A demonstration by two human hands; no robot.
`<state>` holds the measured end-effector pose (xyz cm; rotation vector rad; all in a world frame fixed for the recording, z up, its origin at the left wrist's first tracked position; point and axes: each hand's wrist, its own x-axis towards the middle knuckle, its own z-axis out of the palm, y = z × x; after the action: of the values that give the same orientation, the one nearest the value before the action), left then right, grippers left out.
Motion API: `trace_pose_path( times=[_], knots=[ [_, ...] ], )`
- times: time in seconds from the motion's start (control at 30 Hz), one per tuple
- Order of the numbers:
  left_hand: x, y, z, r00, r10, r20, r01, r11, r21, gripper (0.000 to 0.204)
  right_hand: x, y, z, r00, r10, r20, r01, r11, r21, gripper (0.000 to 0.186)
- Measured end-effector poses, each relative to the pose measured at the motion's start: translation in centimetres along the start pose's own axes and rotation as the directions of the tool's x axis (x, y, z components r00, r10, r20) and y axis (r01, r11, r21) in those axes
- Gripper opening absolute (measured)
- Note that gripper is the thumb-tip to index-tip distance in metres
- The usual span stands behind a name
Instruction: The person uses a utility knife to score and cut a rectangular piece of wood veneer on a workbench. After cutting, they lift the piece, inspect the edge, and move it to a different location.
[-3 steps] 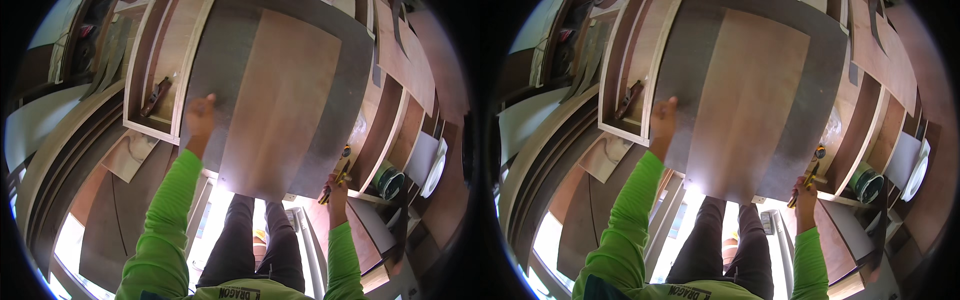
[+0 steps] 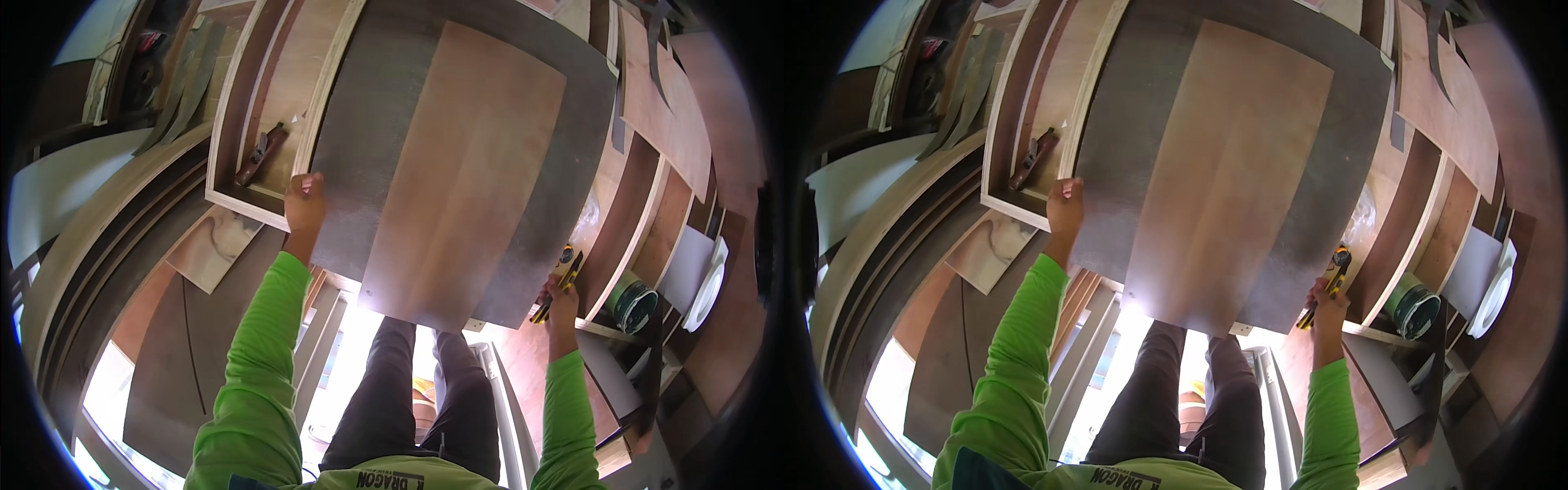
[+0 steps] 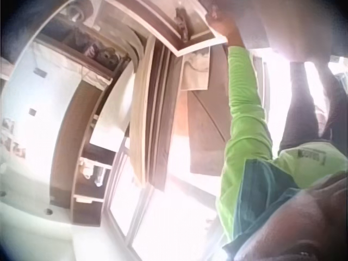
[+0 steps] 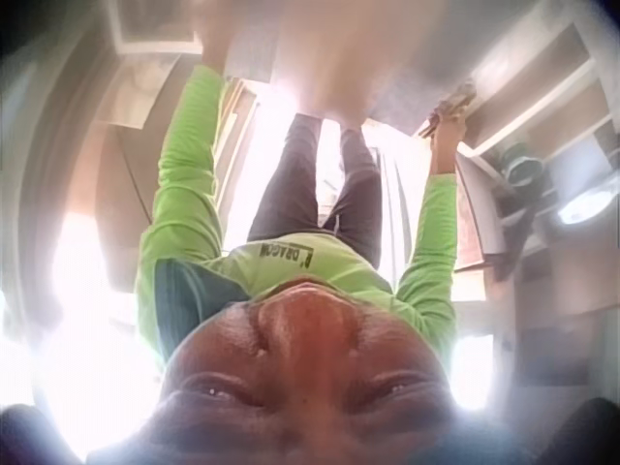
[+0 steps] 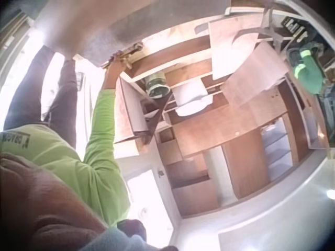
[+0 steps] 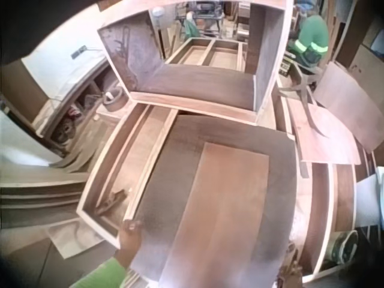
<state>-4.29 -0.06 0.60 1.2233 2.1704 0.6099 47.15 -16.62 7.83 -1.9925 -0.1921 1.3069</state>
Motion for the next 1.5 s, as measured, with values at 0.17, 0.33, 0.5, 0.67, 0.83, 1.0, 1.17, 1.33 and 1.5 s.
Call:
trace_pose_path(
  times=[0.17,0.33,0.5,0.67,0.83,1.0,1.17,1.33,1.5],
  knots=[
    [-1.3,-1.9,-0.2,0.998,0.054,0.043,-0.065,0.946,0.319,0.049,6.3,-1.2,-1.0,0.98,-0.157,-0.121,0.136,0.977,-0.167,0.016],
    [-1.5,0.3,0.1,0.994,-0.022,0.107,-0.029,0.887,0.461,0.053,12.0,-0.9,-1.5,0.956,-0.238,-0.171,0.191,0.949,-0.253,0.029],
    [-2.4,-0.2,1.2,0.997,-0.053,0.047,0.022,0.862,0.507,0.056,12.6,-1.2,-0.3,0.991,-0.034,-0.128,0.021,0.994,-0.103,0.03],
    [-1.1,0.4,1.8,0.963,-0.268,-0.007,0.241,0.854,0.461,0.057,12.2,-1.9,-0.1,0.996,0.003,-0.089,-0.006,0.999,-0.04,0.026],
    [0.5,0.9,2.0,0.917,-0.394,-0.07,0.387,0.828,0.405,0.059,12.4,-2.1,-0.9,0.998,0.0,-0.062,-0.001,1.0,-0.007,0.013],
    [2.1,-1.2,1.1,0.914,-0.393,-0.101,0.406,0.89,0.208,0.055,11.6,-2.8,-1.3,0.998,0.021,-0.062,-0.02,1.0,0.022,0.012],
    [1.3,-0.6,0.1,0.969,-0.244,0.033,0.245,0.969,-0.026,0.051,11.1,-3.4,-1.6,0.999,0.045,0.009,-0.046,0.995,0.088,0.014],
    [1.0,-1.8,-0.9,0.982,-0.179,0.065,0.173,0.981,0.084,0.051,11.2,-2.6,-2.2,0.997,0.074,-0.009,-0.074,0.997,0.031,0.016],
    [-1.5,-4.6,-2.3,0.969,-0.22,0.115,0.201,0.967,0.156,0.049,8.8,-0.2,-2.5,0.991,0.117,-0.067,-0.116,0.993,0.019,0.015]
  ],
)
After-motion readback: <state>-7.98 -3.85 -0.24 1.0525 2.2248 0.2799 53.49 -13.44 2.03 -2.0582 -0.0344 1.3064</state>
